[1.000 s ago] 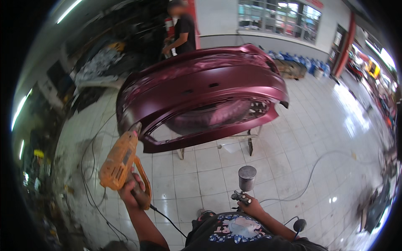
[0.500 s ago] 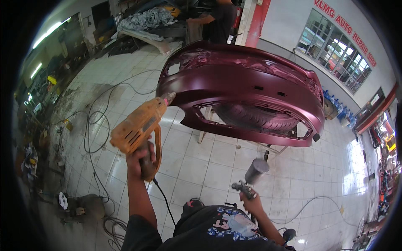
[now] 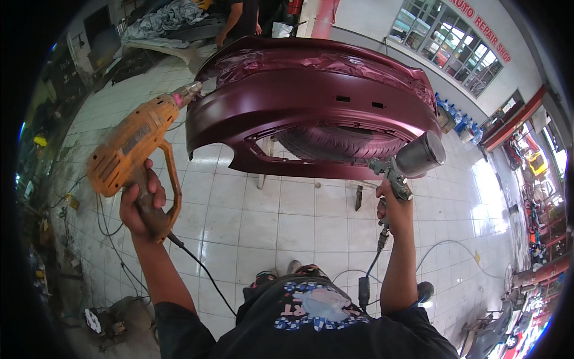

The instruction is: The person uses a spray gun to apply maroon paint to a car bumper mounted on a stand. They repeatedly move around the bumper, spraying different sections and using a heat gun to assist drying between passes.

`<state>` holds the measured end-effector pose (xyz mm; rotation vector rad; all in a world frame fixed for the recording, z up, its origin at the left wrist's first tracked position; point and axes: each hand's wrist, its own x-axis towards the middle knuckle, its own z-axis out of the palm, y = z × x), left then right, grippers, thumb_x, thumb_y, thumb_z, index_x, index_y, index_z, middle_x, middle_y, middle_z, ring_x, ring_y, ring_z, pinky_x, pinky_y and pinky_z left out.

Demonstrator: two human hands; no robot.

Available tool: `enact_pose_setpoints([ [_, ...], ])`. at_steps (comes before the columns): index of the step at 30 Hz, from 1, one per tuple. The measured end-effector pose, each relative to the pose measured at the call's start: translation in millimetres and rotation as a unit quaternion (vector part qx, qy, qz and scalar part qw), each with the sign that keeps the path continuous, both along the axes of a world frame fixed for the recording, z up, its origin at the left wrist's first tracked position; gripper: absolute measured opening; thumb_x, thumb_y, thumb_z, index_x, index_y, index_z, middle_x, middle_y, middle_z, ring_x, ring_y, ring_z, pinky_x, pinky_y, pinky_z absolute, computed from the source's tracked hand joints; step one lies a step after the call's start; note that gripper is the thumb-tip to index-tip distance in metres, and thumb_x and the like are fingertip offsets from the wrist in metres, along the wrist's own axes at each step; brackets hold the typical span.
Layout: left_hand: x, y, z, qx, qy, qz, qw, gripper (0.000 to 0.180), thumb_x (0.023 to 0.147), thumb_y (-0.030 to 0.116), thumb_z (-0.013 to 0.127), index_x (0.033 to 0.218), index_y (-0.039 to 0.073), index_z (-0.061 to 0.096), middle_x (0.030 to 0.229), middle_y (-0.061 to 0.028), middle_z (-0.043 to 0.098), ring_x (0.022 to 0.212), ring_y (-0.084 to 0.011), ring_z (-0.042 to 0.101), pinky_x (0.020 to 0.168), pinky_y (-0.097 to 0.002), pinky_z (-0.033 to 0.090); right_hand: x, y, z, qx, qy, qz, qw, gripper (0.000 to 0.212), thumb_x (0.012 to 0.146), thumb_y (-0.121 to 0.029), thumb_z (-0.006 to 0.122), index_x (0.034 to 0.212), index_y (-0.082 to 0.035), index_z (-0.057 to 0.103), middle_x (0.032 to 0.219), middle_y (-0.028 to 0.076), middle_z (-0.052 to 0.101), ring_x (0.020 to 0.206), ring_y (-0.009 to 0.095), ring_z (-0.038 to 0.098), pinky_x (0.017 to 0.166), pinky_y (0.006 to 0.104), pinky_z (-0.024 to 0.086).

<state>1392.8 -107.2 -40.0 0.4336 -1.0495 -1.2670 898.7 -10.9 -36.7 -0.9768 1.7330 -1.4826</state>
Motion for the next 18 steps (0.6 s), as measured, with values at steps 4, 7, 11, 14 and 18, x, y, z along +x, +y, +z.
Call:
enact_pose_setpoints([
  [4,11,-25,4,-0.023,0.017,-0.062,0.998,0.060,0.092,0.032,0.058,0.132,-0.010,0.042,0.084,-0.0077,0.056,0.055,-0.0127,0.053,0.053,-0.0249,0.044,-14,-29,3,0.019,-0.008,0.006,1.000,0.024,0.102,-0.029,0.062,0.099,-0.005,0.056,0.072,0.002,0.057,0.045,0.006,0.045,0.038,0.0249,0.038],
  [7,31,-39,6,-0.032,0.011,-0.063,0.997,0.058,0.091,0.034,0.059,0.129,-0.008,0.048,0.084,-0.0062,0.056,0.056,-0.0120,0.052,0.054,-0.0235,0.043,10,-66,19,-0.054,-0.020,0.025,0.998,0.027,0.103,-0.031,0.061,0.094,-0.005,0.057,0.074,0.003,0.058,0.045,0.007,0.046,0.038,0.0261,0.039],
  [11,62,-68,1,0.011,0.011,0.031,0.999,0.054,0.092,0.032,0.059,0.129,-0.007,0.049,0.085,-0.0076,0.057,0.061,-0.0137,0.056,0.055,-0.0244,0.047,43,-100,33,-0.057,0.003,0.035,0.998,0.028,0.103,-0.031,0.060,0.097,-0.005,0.057,0.074,0.002,0.057,0.045,0.007,0.046,0.038,0.0254,0.039],
  [14,116,-101,-25,0.049,0.003,0.050,0.998,0.052,0.092,0.030,0.059,0.129,-0.006,0.050,0.089,-0.0094,0.059,0.065,-0.0151,0.057,0.056,-0.0251,0.048,79,-124,41,-0.065,0.016,0.025,0.997,0.028,0.103,-0.033,0.061,0.103,-0.005,0.059,0.074,0.002,0.057,0.045,0.007,0.045,0.038,0.0248,0.038],
  [18,179,-154,-64,0.095,0.003,0.088,0.992,0.051,0.091,0.029,0.059,0.128,-0.005,0.052,0.093,-0.0112,0.062,0.066,-0.0162,0.058,0.057,-0.0259,0.050,123,-156,31,-0.061,0.020,0.001,0.998,0.031,0.102,-0.035,0.062,0.112,-0.005,0.060,0.075,0.001,0.057,0.045,0.007,0.045,0.038,0.0245,0.038],
])
